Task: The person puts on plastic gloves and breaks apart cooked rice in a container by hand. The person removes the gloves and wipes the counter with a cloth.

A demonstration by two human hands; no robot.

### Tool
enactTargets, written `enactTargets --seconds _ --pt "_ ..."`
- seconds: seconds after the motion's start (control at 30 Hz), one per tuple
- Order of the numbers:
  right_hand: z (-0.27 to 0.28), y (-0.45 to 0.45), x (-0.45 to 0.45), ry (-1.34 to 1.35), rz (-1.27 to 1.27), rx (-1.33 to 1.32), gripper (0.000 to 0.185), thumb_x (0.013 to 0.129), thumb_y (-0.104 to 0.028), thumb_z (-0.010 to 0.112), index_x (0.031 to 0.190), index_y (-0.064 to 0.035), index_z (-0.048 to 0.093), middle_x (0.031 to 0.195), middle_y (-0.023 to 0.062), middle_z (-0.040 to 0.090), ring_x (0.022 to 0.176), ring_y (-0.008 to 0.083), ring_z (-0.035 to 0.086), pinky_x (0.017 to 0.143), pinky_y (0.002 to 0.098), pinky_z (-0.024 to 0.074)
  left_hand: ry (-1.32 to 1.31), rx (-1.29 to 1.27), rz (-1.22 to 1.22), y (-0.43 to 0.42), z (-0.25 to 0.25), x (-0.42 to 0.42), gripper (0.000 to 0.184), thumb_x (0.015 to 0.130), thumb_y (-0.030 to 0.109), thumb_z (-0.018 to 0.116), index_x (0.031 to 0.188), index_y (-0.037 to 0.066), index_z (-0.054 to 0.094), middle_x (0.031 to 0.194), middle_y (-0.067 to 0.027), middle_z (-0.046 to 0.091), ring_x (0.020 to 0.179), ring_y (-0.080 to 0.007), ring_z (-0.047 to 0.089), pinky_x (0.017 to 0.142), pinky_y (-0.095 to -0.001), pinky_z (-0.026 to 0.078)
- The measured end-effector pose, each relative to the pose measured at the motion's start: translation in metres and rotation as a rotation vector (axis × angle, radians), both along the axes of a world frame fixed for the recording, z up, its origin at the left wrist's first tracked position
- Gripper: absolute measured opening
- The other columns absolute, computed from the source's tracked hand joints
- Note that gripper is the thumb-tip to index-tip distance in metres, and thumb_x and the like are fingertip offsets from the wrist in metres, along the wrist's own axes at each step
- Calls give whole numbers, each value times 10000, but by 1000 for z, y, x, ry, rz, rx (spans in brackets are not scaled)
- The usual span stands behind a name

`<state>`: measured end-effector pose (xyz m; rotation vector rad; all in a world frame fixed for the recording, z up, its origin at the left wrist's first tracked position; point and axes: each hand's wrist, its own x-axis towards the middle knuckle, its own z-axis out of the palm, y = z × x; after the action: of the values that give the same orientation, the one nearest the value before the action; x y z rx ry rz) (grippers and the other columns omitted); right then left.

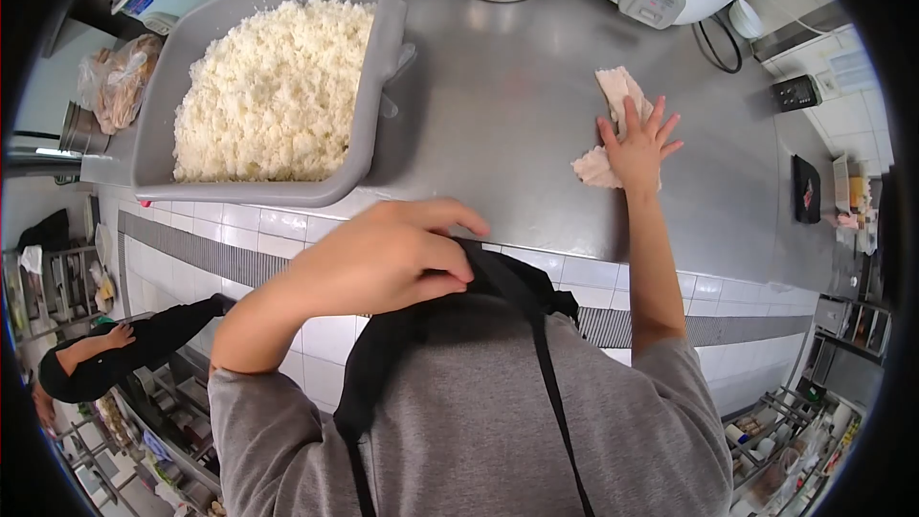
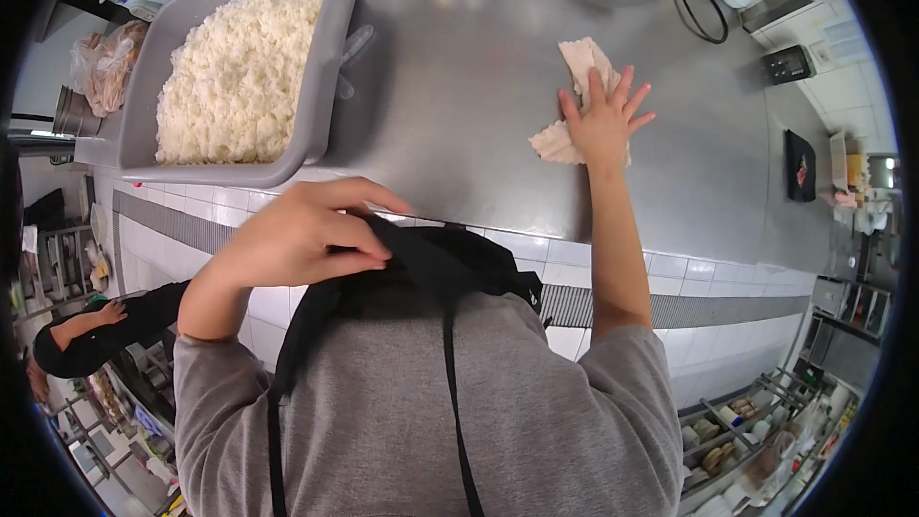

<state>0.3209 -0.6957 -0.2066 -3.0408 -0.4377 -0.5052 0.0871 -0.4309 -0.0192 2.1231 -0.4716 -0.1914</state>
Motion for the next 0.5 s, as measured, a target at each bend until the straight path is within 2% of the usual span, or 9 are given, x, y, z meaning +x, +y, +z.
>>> enactTargets --seconds 0.07,0.1,0.13,0.17,0.27,0.37,0.43,0.5 --pt "-6 -3 4 -119 82 -51 606 831 -473 555 1315 -120 464 1425 171 316 1328 406 243 1070 557 169 -91 -111 176 21 17 -10 125 650 79 758 762 58 706 878 -62 586 739 -197 578 626 -320 456" --pt "-11 -6 11 -49 141 32 590 846 -449 541 1308 -90 463 1419 174 325 1321 409 253 1072 541 180 -148 -164 264 34 25 -19 153 624 80 783 760 71 714 858 -53 579 719 -173 564 606 -301 442" --pt "-18 -11 21 20 205 115 576 860 -425 526 1301 -60 462 1413 176 335 1314 412 264 1074 525 191 -188 -213 384 49 25 -32 229 553 59 825 757 96 728 802 -37 549 686 -131 505 589 -251 383" --pt "-23 -9 32 92 271 195 562 875 -401 512 1294 -30 460 1407 179 345 1308 416 274 1076 508 202 -180 -264 475 67 16 -49 225 545 23 822 738 67 714 749 -32 530 673 -119 490 570 -242 356" --pt "-26 27 54 7 103 199 485 897 -309 486 1262 11 478 1353 190 418 1298 375 313 1067 454 254 -40 -378 942 77 -22 -98 197 556 -61 800 683 17 671 736 -17 526 669 -99 486 585 -217 381" --pt "-23 78 74 -46 306 268 380 909 -224 460 1196 14 538 1295 176 489 1274 322 370 1055 417 293 144 -297 1214 66 -64 -137 197 607 -92 757 749 6 661 732 -9 524 653 -81 485 588 -200 396" --pt "-37 142 75 69 513 432 302 911 -173 445 1134 -42 601 1247 163 536 1258 291 403 1055 393 307 248 -252 1346 66 -84 -149 252 628 -89 745 842 9 653 744 -10 534 663 -79 500 591 -198 405" --pt "-29 201 56 202 700 539 273 914 -174 444 1093 -102 636 1253 165 533 1237 309 427 1065 376 299 363 -210 1455 56 -93 -163 353 649 -81 735 973 19 639 770 -17 559 691 -85 529 611 -198 425"
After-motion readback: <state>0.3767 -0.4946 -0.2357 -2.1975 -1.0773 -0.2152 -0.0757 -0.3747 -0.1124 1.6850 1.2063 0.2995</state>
